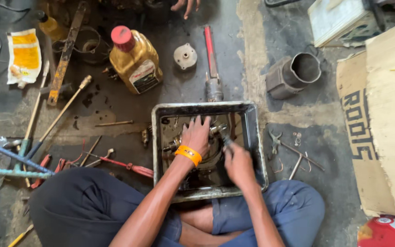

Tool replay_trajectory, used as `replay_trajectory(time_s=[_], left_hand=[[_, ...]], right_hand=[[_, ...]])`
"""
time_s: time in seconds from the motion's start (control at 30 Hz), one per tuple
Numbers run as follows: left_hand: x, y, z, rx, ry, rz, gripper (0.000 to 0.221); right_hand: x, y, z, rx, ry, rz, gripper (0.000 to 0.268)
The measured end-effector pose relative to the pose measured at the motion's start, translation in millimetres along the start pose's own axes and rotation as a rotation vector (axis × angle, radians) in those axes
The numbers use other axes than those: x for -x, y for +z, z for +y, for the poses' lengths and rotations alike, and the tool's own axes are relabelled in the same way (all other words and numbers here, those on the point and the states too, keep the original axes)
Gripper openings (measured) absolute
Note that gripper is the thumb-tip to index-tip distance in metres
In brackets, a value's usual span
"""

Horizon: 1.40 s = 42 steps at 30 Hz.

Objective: The person scrubs a metal engine part with a brush inside a rectangular tray filled with dark liquid. They repeatedly dip the part and brush into the liquid and scrub the surfaces. Another person is visible in the background working on a separate part.

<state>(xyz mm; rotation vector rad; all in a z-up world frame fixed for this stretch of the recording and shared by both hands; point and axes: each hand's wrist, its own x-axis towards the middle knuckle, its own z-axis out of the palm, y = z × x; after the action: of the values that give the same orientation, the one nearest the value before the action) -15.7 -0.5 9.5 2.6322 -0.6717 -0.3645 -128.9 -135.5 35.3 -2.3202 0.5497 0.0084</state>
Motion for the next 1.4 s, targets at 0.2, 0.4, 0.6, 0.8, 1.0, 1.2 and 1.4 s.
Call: replay_trajectory(time_s=[0.2, 0.4, 0.6, 0.8, 1.0, 1.2, 1.4], left_hand=[[-3.4, 0.7, 0.3, 0.017, -0.002, -0.012, 0.084], [0.0, 7.8, 2.3, 0.006, 0.012, 0.033, 0.081], [8.1, 20.6, -2.3, -0.016, 0.003, -0.01, 0.078], [-4.8, 8.8, -8.3, -0.048, 0.007, 0.052, 0.072], [5.0, -8.9, 13.3, 0.002, -0.094, 0.066, 0.08], [3.6, 6.5, 4.6, -0.087, -0.062, 0.163, 0.065], [-5.1, 17.0, -17.5, -0.148, 0.082, 0.235, 0.067]], right_hand=[[-0.3, -2.8, -2.9, 0.008, -0.148, 0.013, 0.023], [6.9, 1.8, 5.5, 0.056, -0.105, 0.092, 0.021], [13.1, -3.4, 1.4, 0.054, -0.061, 0.091, 0.021], [3.9, 0.4, -2.2, 0.105, -0.041, 0.025, 0.026], [-6.9, -13.4, 19.1, -0.064, 0.011, 0.033, 0.033], [3.4, -24.9, 30.2, 0.183, -0.013, -0.314, 0.04], [5.6, -35.7, 19.4, 0.122, 0.046, -0.352, 0.036]])
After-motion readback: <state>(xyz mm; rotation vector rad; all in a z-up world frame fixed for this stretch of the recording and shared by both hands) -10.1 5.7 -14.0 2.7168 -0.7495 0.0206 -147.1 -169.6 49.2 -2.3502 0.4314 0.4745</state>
